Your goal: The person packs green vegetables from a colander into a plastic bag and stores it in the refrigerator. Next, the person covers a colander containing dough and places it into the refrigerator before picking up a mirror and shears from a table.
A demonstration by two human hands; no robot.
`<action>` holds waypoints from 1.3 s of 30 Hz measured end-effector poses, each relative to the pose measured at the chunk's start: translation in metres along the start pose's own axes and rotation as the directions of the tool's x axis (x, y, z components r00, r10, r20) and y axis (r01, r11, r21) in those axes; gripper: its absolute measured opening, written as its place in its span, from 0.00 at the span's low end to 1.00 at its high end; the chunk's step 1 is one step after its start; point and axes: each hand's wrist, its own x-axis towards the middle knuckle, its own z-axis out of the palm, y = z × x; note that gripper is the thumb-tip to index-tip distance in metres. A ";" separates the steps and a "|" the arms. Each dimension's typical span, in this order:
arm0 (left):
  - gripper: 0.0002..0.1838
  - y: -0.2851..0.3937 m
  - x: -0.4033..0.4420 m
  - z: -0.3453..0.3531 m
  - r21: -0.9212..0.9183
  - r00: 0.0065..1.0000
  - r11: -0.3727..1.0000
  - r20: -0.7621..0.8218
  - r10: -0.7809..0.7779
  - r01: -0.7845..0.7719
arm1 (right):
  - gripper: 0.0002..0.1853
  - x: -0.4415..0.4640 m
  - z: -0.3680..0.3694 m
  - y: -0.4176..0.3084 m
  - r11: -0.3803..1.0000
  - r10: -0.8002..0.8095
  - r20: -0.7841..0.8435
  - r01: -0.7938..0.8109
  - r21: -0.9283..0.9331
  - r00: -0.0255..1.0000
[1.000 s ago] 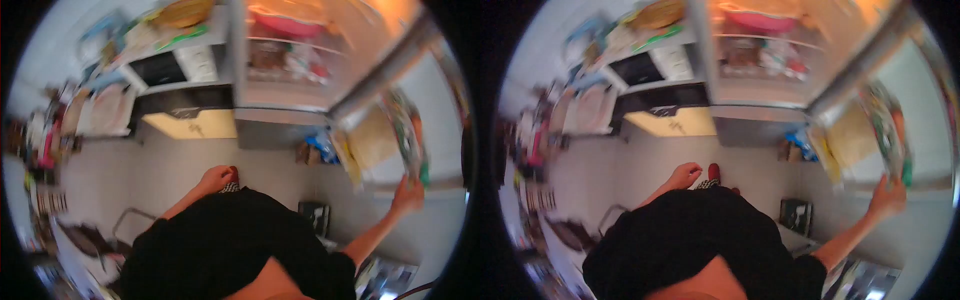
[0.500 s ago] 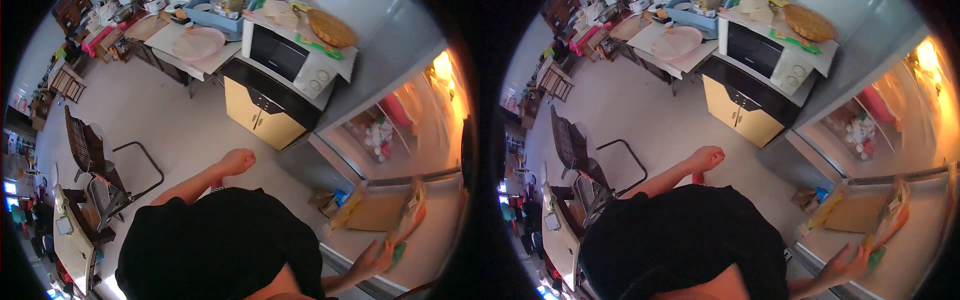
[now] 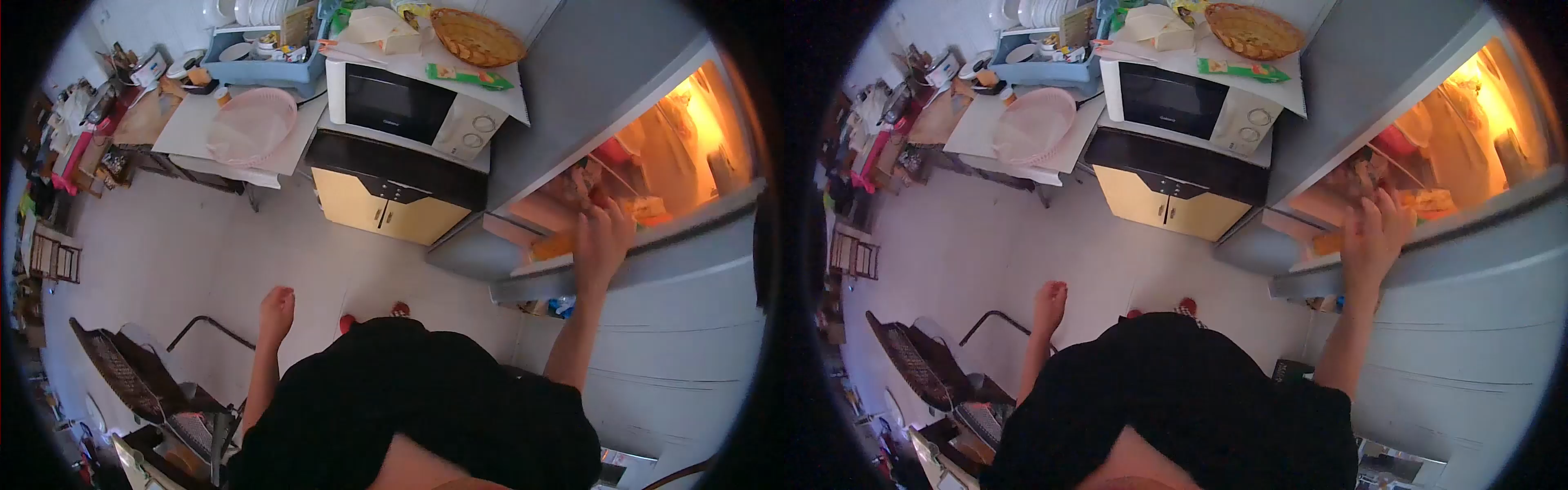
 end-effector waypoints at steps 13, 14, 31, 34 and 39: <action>0.11 0.015 0.063 0.003 -0.107 0.971 0.975 -0.120 -0.209 0.196 | 0.31 0.200 0.279 -0.052 0.988 -0.104 0.089 0.093 0.123 0.991; 0.11 0.017 0.066 0.004 -0.127 0.965 0.969 -0.126 -0.229 0.214 | 0.31 0.210 0.294 -0.050 0.991 -0.088 0.107 0.077 0.108 0.990; 0.17 -0.040 0.229 -0.077 -0.017 0.888 0.982 -0.424 -0.178 0.189 | 0.20 0.263 0.292 -0.049 0.926 0.024 0.197 -0.096 0.364 0.980; 0.22 -0.065 0.295 -0.101 0.032 0.893 0.986 -0.430 -0.133 0.162 | 0.19 0.265 0.252 -0.064 0.783 0.185 0.180 -0.256 0.567 0.966; 0.28 -0.066 0.361 -0.127 0.076 0.851 0.995 -0.517 0.090 -0.059 | 0.19 0.264 0.190 -0.167 0.361 0.519 0.305 -0.528 0.769 0.799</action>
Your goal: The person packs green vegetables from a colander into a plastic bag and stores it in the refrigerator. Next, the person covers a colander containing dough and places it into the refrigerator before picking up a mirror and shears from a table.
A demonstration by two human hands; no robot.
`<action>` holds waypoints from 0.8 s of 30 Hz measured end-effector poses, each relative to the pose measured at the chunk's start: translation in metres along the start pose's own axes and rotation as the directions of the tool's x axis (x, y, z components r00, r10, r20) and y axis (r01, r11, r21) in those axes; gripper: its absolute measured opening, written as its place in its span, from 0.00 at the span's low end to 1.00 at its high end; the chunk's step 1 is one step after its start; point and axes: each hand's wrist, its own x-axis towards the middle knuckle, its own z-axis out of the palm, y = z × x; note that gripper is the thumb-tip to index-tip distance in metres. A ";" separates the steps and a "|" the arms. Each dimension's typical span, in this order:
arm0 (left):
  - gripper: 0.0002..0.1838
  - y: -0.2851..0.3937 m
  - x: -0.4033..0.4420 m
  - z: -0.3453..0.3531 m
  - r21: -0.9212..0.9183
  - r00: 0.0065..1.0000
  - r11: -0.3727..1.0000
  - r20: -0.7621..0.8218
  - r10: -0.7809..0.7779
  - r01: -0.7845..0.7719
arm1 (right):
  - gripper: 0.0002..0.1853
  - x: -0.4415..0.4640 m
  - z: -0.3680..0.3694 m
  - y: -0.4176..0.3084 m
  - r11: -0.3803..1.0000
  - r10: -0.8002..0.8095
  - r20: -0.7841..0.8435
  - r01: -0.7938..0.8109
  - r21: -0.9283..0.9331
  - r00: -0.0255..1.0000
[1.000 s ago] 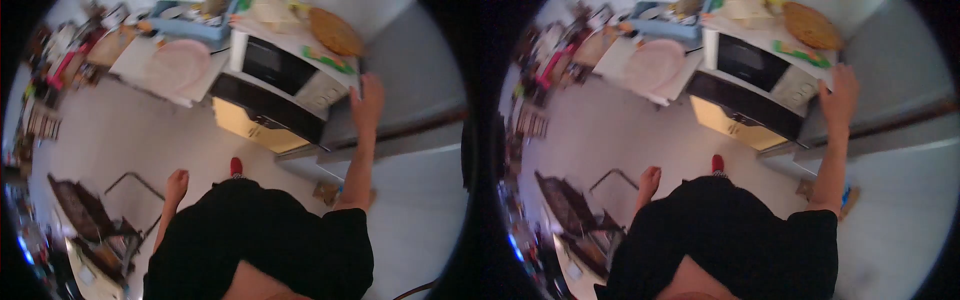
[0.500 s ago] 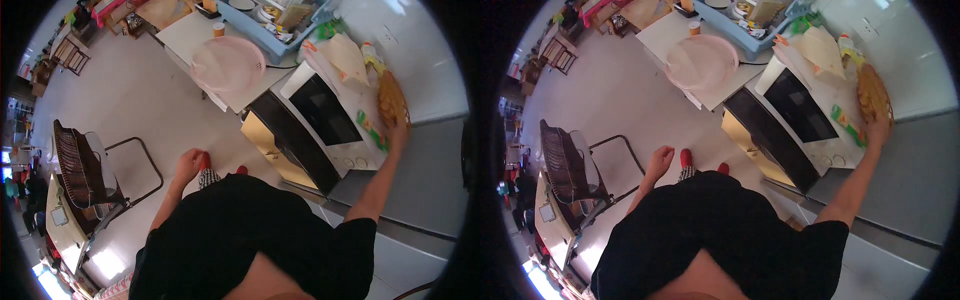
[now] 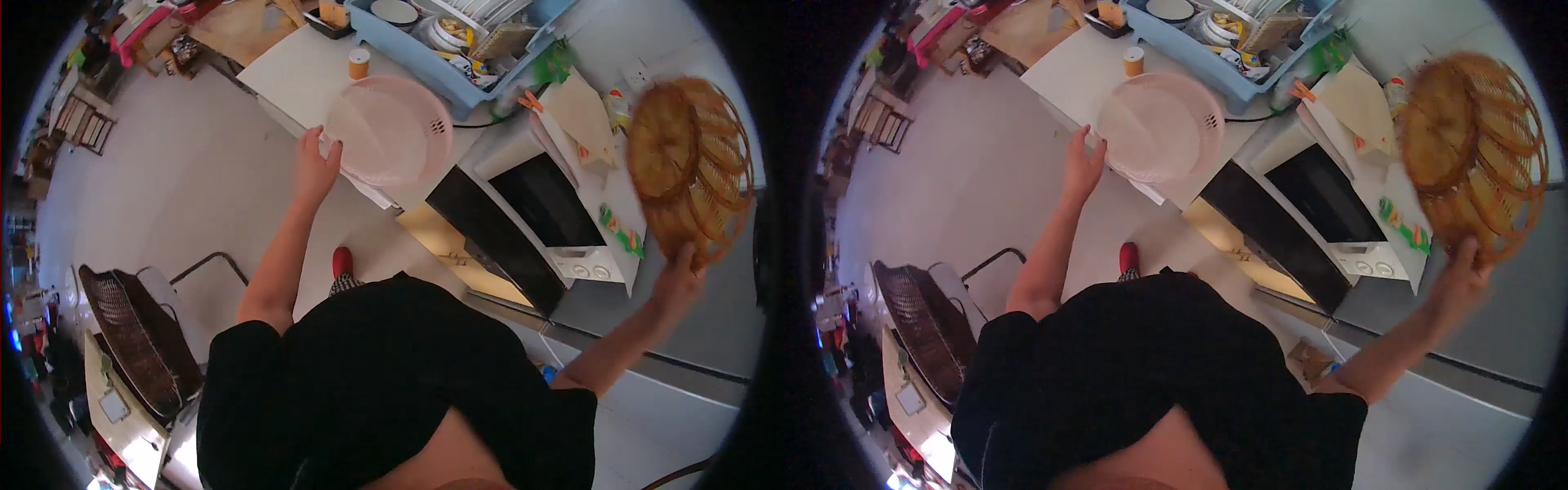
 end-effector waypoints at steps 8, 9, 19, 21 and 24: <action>0.33 0.062 0.038 -0.018 -0.847 0.841 -0.115 0.530 -0.108 0.519 | 0.27 -0.163 0.241 0.013 0.024 -0.201 0.896 -0.912 0.409 0.396; 0.34 0.062 0.042 -0.018 -0.820 0.838 -0.237 0.544 -0.039 0.521 | 0.27 -0.179 0.262 0.025 -0.020 -0.170 0.923 -0.937 0.348 0.346; 0.37 -0.063 0.048 0.042 0.082 0.976 0.977 0.077 -0.203 0.197 | 0.35 -0.209 0.295 0.100 0.856 0.516 0.775 -0.212 -0.471 0.364; 0.37 -0.080 0.052 0.054 -0.095 0.947 0.946 0.114 -0.300 0.311 | 0.34 -0.222 0.296 0.092 0.894 0.431 0.636 -0.210 -0.395 0.640; 0.35 -0.030 0.065 0.028 -0.323 0.659 0.595 0.548 -0.516 0.736 | 0.39 -0.216 0.294 0.078 0.994 0.109 0.727 -0.085 -0.070 0.678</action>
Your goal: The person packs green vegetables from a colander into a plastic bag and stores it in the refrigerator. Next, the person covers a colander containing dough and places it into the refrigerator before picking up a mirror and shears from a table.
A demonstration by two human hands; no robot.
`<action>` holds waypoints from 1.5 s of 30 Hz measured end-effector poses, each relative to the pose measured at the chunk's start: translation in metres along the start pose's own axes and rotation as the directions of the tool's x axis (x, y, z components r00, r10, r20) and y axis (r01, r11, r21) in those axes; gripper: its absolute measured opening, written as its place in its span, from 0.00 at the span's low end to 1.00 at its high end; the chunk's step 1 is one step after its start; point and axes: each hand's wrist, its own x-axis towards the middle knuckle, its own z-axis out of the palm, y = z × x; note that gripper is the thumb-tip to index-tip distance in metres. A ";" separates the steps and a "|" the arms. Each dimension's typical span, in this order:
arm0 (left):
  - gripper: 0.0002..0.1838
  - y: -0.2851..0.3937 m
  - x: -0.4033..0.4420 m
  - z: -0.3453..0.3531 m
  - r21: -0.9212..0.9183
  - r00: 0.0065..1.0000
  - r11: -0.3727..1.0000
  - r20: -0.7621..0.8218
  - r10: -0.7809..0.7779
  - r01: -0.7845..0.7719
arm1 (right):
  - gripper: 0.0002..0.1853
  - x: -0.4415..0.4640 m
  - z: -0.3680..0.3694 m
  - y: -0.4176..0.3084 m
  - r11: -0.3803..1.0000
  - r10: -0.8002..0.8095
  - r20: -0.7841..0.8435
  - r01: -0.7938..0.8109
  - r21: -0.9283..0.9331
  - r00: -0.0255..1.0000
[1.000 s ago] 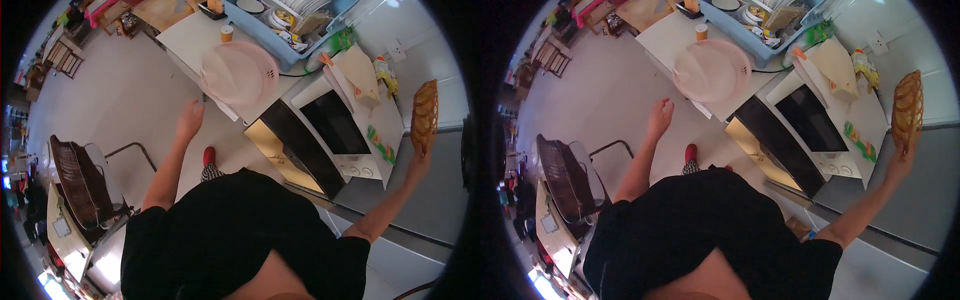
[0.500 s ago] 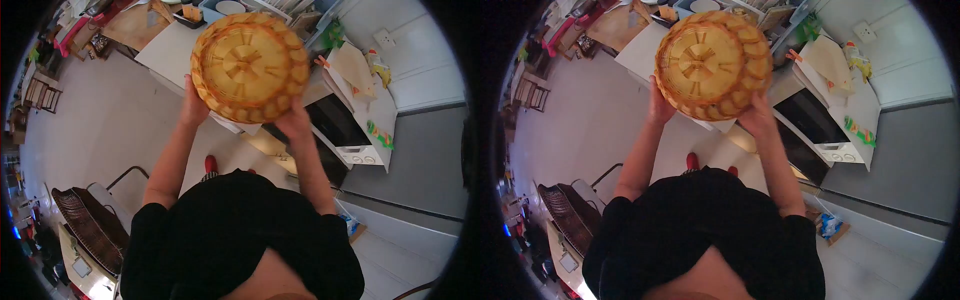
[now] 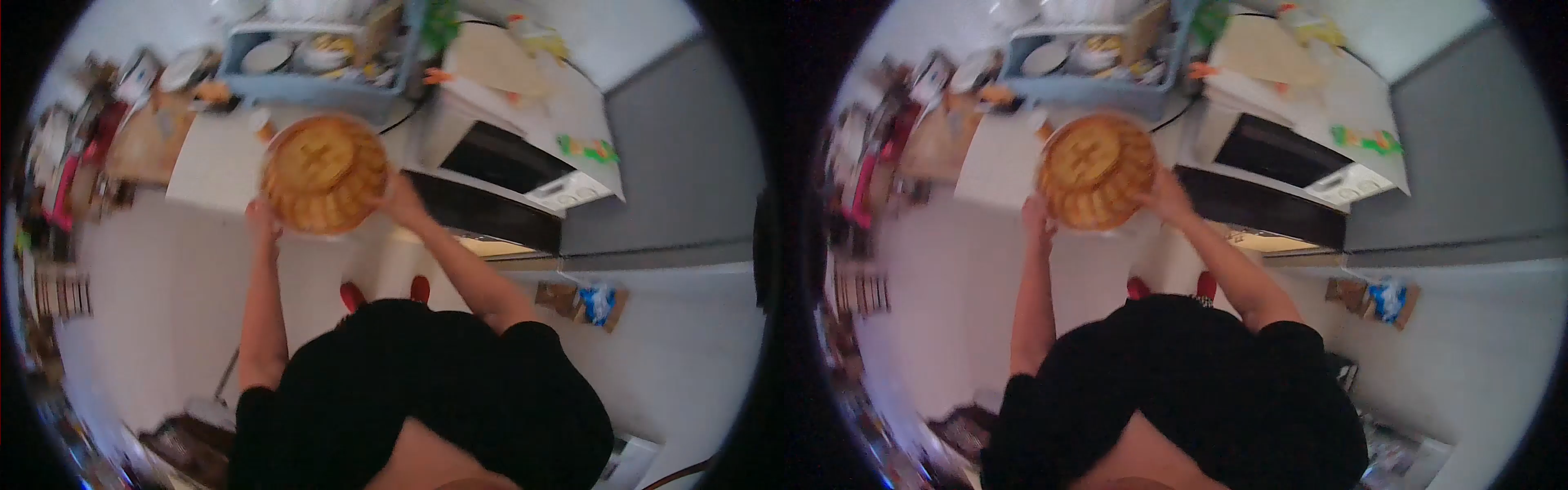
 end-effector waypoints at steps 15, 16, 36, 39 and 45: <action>0.29 0.043 -0.084 -0.012 -0.309 0.939 0.943 0.271 0.211 -0.123 | 0.39 -0.023 -0.026 -0.029 0.841 0.101 0.020 -0.096 0.533 0.995; 0.29 0.059 -0.098 -0.009 -0.313 0.939 0.940 0.264 0.221 -0.133 | 0.39 -0.027 -0.039 -0.039 0.779 0.144 0.044 -0.141 0.611 0.989; 0.27 0.124 -0.198 0.174 -0.249 0.825 0.923 0.422 0.375 -0.293 | 0.34 -0.070 -0.391 0.024 0.184 0.099 -0.374 0.352 0.918 0.922; 0.25 0.088 -0.196 0.146 -0.198 0.905 0.953 0.317 0.283 -0.228 | 0.36 -0.060 -0.415 0.050 0.279 0.269 -0.472 0.401 0.873 0.840; 0.24 0.039 -0.206 0.101 -0.200 0.990 0.972 0.039 0.132 -0.122 | 0.35 -0.015 -0.435 0.109 0.221 0.428 -0.528 0.481 0.848 0.733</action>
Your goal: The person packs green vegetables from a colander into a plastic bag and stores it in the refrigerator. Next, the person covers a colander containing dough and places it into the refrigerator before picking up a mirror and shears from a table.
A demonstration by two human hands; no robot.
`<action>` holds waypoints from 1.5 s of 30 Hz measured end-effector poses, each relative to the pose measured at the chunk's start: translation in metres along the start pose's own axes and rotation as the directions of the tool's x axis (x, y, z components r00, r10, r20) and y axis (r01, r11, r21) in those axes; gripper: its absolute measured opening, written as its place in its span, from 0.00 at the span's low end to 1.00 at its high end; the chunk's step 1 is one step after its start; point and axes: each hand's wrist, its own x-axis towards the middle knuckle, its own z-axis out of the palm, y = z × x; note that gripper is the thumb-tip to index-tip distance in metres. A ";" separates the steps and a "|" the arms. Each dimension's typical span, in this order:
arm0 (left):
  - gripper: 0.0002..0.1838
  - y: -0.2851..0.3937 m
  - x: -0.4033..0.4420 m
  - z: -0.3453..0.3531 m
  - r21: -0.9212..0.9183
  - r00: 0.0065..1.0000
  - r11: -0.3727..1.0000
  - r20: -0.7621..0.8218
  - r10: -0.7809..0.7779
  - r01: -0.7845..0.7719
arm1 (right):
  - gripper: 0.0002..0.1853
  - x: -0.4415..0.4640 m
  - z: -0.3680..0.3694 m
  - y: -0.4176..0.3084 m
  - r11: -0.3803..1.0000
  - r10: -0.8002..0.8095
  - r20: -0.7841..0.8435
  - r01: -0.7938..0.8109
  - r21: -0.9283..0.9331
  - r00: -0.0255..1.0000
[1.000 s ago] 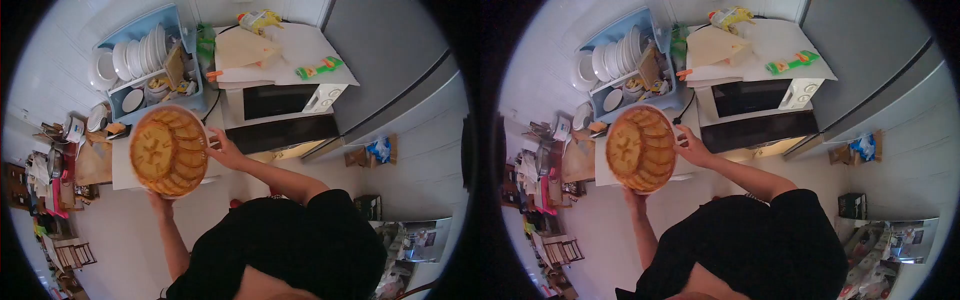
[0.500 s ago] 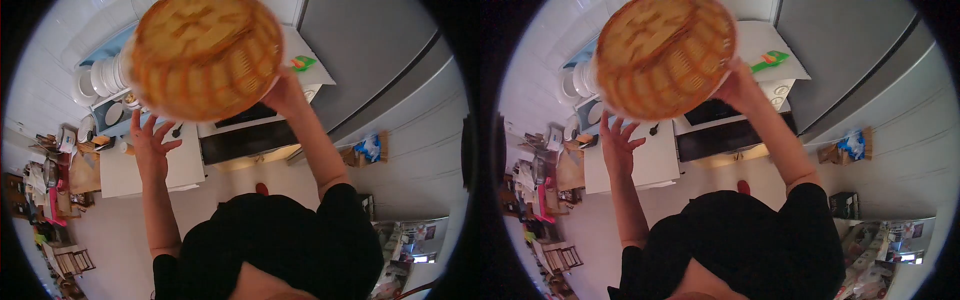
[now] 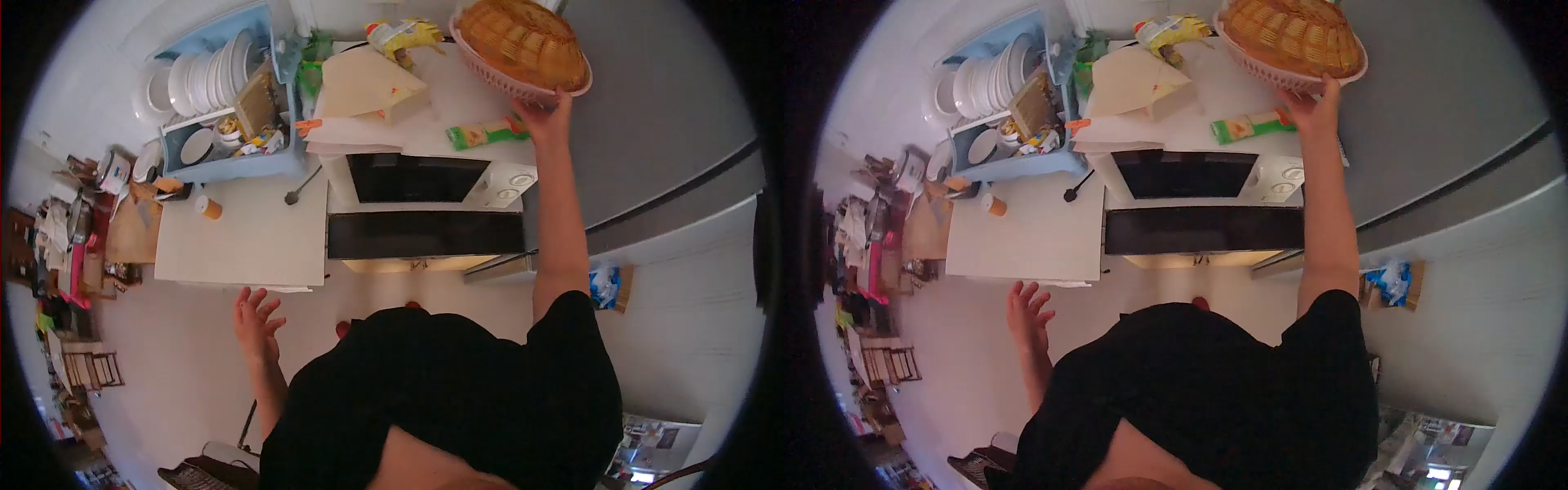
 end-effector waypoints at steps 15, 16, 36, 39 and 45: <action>0.21 -0.021 -0.005 -0.018 -0.119 0.999 0.992 0.022 0.047 -0.044 | 0.22 0.030 0.011 0.033 0.874 0.393 -0.065 -0.395 -0.282 0.917; 0.21 -0.022 -0.006 -0.019 -0.112 0.999 0.993 0.010 0.045 -0.044 | 0.23 0.029 0.011 0.036 0.813 0.361 -0.010 -0.320 -0.487 0.933; 0.19 -0.122 -0.028 -0.150 -0.027 0.841 0.975 -0.501 -0.205 0.222 | 0.16 -0.297 0.032 0.314 0.316 0.934 0.259 -0.231 -0.920 0.247; 0.20 -0.147 -0.006 -0.215 -0.056 0.801 0.972 -0.557 -0.219 0.227 | 0.19 -0.332 0.058 0.359 0.313 0.923 0.269 -0.130 -0.941 0.275; 0.21 -0.133 0.032 -0.344 0.191 0.762 0.940 -0.640 -0.100 0.284 | 0.15 -0.404 0.130 0.444 0.306 0.943 0.276 -0.165 -0.937 0.185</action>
